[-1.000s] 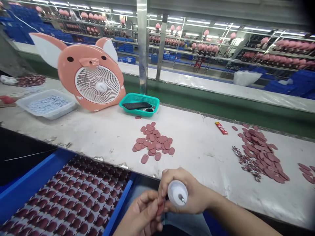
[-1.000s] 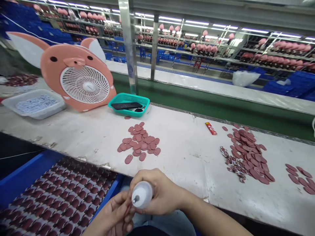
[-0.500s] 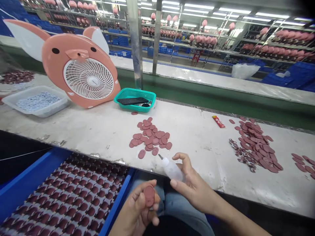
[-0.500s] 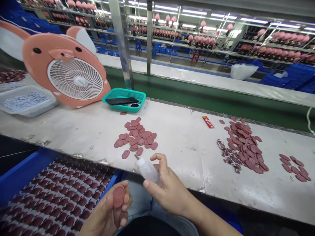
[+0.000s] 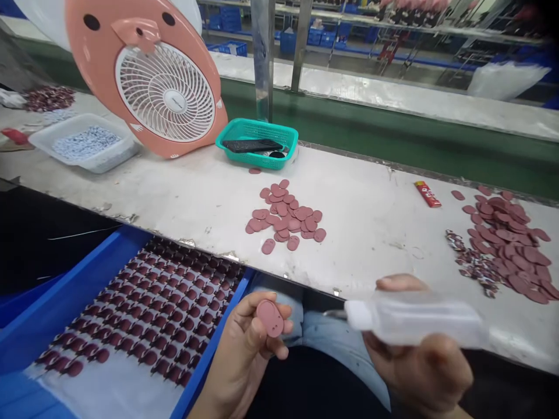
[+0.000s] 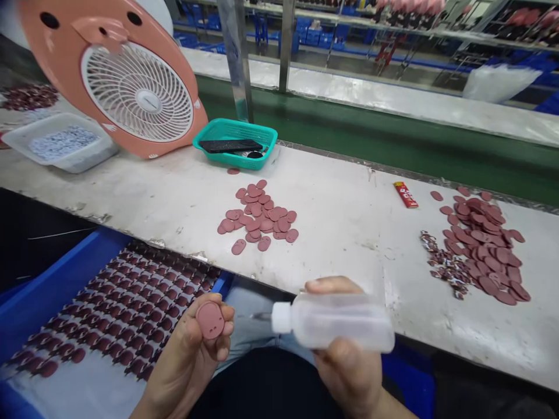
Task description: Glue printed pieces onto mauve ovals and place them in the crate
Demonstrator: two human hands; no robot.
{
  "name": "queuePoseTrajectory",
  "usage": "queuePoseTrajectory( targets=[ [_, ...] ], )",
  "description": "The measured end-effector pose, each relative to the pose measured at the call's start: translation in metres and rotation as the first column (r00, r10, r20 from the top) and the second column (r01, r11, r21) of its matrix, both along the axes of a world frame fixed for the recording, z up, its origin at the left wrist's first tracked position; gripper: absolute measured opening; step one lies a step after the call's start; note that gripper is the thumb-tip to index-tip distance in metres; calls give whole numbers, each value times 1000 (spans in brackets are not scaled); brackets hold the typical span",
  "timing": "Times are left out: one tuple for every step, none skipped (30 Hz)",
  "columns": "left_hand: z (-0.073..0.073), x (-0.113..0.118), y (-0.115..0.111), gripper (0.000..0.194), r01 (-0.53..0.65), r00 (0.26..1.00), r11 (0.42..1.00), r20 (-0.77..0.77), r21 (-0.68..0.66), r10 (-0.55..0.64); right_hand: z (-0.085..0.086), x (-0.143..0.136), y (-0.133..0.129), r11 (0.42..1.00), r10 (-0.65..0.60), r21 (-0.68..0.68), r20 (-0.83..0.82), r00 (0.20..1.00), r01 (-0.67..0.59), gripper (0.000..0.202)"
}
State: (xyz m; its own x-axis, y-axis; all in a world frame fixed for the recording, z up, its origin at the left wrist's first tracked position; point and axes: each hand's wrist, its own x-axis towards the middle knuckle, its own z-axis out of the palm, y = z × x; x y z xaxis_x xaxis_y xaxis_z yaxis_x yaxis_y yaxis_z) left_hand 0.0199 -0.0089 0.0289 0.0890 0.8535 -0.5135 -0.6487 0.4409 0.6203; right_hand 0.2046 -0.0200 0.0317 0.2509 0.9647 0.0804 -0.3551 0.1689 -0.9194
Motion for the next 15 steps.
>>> queuePoseTrajectory(
  targets=[
    [0,0,-1,40,-9,1000,1000,-8,2,9,1,-4,-1,999,-10,45,69,998,7,41],
    [0,0,-1,40,-16,1000,1000,-13,7,16,1,-8,-2,996,-16,86,135,991,5,41],
    [-1,-1,-2,40,-20,1000,1000,-17,16,21,1,-10,-3,992,-24,123,195,980,0,41],
    [-3,-2,-3,39,-21,1000,999,-17,28,21,1,-11,-4,989,-30,149,248,968,-8,41],
    [-5,-3,-3,38,-12,1000,999,-11,43,13,1,-12,-4,987,-34,162,292,956,-15,41],
    [-7,-5,-3,36,6,1000,998,-1,61,-6,1,-12,-5,986,-34,167,322,946,-21,40],
    [-10,-7,-3,34,27,1000,996,12,81,-29,2,-12,-5,985,-32,173,343,939,-29,40],
    [-12,-8,-3,32,50,998,994,26,102,-53,2,-11,-5,983,-24,178,357,934,-42,40],
    [-15,-10,-3,30,68,997,991,35,118,-73,3,-11,-5,982,-15,179,365,931,-54,40],
    [-17,-11,-3,29,81,995,988,40,133,-87,3,-11,-5,982,-11,181,367,930,-60,40],
    [-18,-12,-3,28,87,995,986,41,142,-94,4,-11,-4,981,-10,185,371,929,-63,40],
    [-19,-13,-3,28,87,995,985,39,146,-93,4,-11,-4,980,-10,189,379,925,-67,39],
    [-20,-13,-3,27,86,995,985,39,149,-93,5,-11,-4,980,-2,183,391,920,-76,39],
    [-20,-13,-3,27,86,995,985,39,150,-93,5,-12,-3,981,6,176,404,915,-84,39],
    [-20,-13,-3,27,84,995,985,41,148,-91,5,-12,-3,980,8,176,413,911,-88,38]
  ],
)
